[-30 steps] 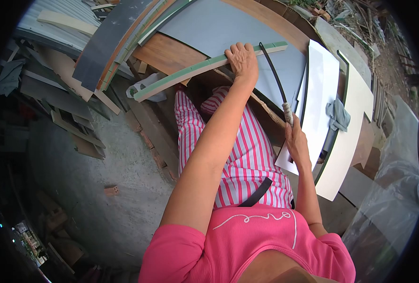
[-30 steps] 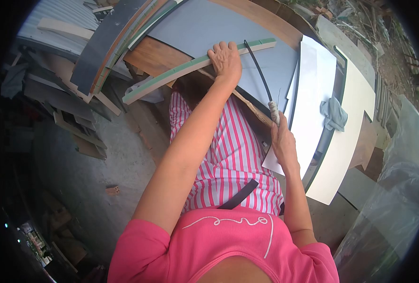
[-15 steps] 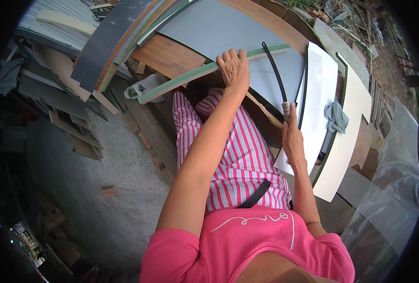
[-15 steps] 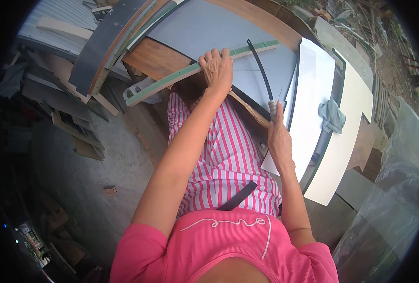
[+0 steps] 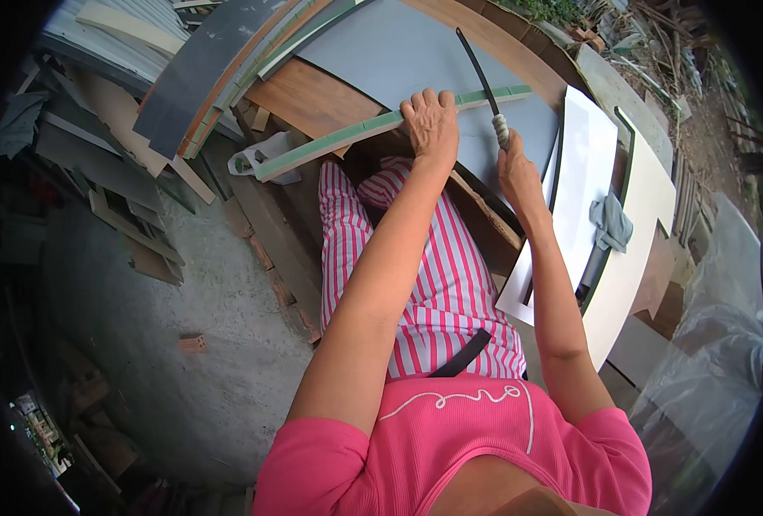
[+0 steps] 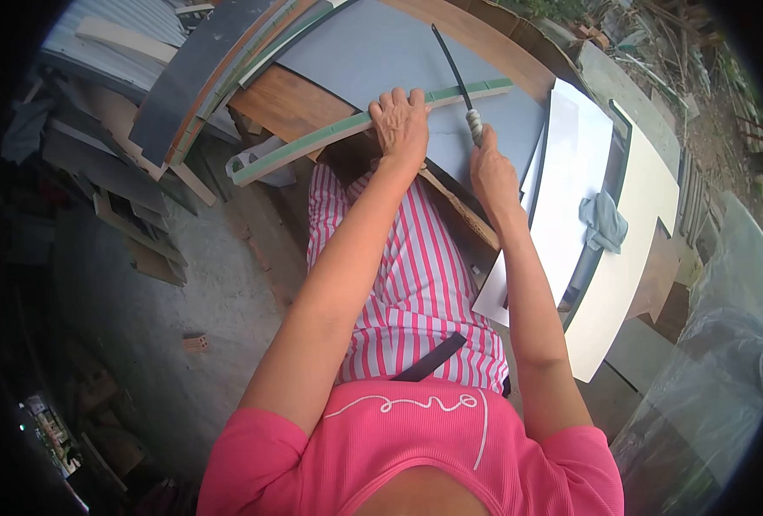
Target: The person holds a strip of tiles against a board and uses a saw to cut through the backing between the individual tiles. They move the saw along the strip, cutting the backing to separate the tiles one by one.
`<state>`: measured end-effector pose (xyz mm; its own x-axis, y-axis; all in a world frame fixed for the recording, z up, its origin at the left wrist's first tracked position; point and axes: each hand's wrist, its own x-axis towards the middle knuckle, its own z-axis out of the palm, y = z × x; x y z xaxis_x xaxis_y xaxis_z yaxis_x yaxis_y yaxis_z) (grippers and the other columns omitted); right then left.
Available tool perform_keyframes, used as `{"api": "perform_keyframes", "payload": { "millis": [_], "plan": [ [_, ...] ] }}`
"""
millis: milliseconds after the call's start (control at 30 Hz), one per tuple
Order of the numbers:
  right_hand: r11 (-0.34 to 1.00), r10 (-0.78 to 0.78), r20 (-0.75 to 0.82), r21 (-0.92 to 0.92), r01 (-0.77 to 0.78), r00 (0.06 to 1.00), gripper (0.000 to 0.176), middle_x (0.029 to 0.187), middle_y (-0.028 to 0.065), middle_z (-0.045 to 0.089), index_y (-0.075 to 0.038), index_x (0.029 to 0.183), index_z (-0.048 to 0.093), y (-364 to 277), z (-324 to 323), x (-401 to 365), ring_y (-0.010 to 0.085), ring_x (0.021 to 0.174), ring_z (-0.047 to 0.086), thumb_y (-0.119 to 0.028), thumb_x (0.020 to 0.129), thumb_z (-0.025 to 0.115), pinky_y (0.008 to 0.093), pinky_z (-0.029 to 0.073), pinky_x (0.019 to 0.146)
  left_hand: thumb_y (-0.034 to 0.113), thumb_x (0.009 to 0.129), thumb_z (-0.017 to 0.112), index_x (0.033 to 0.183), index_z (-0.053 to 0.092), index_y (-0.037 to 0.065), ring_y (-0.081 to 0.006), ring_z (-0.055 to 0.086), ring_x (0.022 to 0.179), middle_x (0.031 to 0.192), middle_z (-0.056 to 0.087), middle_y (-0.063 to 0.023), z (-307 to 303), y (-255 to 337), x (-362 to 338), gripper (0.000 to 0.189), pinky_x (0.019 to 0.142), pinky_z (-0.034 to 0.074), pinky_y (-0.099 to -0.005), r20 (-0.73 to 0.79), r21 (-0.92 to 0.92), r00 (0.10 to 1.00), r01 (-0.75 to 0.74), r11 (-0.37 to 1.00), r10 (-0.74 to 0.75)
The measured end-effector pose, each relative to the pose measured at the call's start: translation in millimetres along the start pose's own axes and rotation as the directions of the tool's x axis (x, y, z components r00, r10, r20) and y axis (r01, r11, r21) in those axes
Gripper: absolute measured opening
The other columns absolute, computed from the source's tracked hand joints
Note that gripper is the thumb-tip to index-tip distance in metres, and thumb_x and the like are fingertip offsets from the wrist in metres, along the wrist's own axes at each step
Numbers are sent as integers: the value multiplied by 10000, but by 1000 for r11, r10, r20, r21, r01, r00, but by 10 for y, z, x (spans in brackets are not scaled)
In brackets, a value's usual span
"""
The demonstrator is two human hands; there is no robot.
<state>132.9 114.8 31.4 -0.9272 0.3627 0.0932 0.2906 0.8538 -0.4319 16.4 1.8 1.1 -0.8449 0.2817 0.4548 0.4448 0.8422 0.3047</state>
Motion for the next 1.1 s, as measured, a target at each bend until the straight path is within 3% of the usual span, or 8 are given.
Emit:
{"api": "perform_keyframes", "payload": {
  "millis": [200, 300, 433, 600, 700, 833, 1000, 1100],
  "plan": [
    [978, 210, 167, -25, -209, 963, 424, 762, 284, 640, -59, 1361, 318, 137, -419, -1087, 434, 679, 656, -147, 965, 441, 499, 513, 596, 248, 853, 629, 957, 582, 82, -287, 514, 942, 943, 560, -118, 33, -1, 27, 201, 833, 353, -443, 12, -7, 1000, -7, 1000, 8],
    [956, 287, 205, 2, -293, 936, 405, 760, 268, 649, -67, 1359, 324, 79, -470, -1108, 428, 688, 665, -159, 978, 429, 491, 522, 601, 249, 851, 631, 960, 581, 79, -288, 515, 942, 941, 561, -120, 26, -21, -2, 208, 836, 353, -445, 12, -16, 1000, -25, 1000, 25],
    [998, 65, 100, -25, -63, 993, 368, 796, 297, 642, -56, 1304, 354, 117, -198, -379, 477, 708, 632, -162, 959, 424, 536, 497, 639, 211, 858, 599, 966, 588, 83, -260, 503, 951, 941, 556, -102, -30, 2, 15, 168, 875, 345, -416, 23, -3, 999, -28, 1000, 28],
    [999, -49, -27, 3, 50, 998, 363, 806, 318, 628, -52, 1290, 350, 33, 176, 563, 506, 757, 609, -158, 948, 410, 564, 480, 681, 244, 853, 628, 973, 583, 88, -289, 513, 949, 949, 561, -118, 6, -27, 33, 202, 844, 353, -443, -9, -11, 1000, -7, 1000, 7],
    [999, -37, -29, 5, 37, 999, 361, 803, 324, 626, -51, 1289, 352, 14, 128, 402, 508, 762, 608, -155, 949, 410, 562, 479, 689, 242, 855, 623, 974, 582, 86, -289, 509, 951, 946, 559, -117, 24, -16, 11, 200, 845, 351, -441, -4, -17, 1000, 3, 1000, -3],
    [999, 43, 91, 15, -45, 995, 405, 804, 314, 633, -54, 1331, 324, 81, -173, -469, 474, 723, 633, -146, 953, 436, 536, 485, 634, 236, 855, 622, 967, 583, 80, -287, 508, 942, 938, 555, -117, 45, -28, -2, 195, 843, 350, -440, 4, -17, 1000, -26, 1000, 26],
    [960, 264, 226, 35, -279, 938, 434, 786, 294, 639, -45, 1362, 295, 20, -468, -1121, 451, 688, 647, -145, 963, 433, 517, 493, 600, 228, 856, 619, 955, 582, 76, -285, 510, 938, 936, 552, -120, 70, -44, -3, 186, 835, 351, -439, -26, -9, 998, -55, 998, 55],
    [989, 145, 130, -44, -140, 981, 399, 798, 300, 639, -48, 1339, 331, 48, -317, -784, 460, 689, 641, -137, 961, 423, 521, 492, 602, 225, 858, 616, 954, 582, 76, -284, 511, 939, 938, 553, -119, 49, -20, 23, 181, 831, 352, -440, -6, -15, 999, -38, 999, 38]
  ]
}}
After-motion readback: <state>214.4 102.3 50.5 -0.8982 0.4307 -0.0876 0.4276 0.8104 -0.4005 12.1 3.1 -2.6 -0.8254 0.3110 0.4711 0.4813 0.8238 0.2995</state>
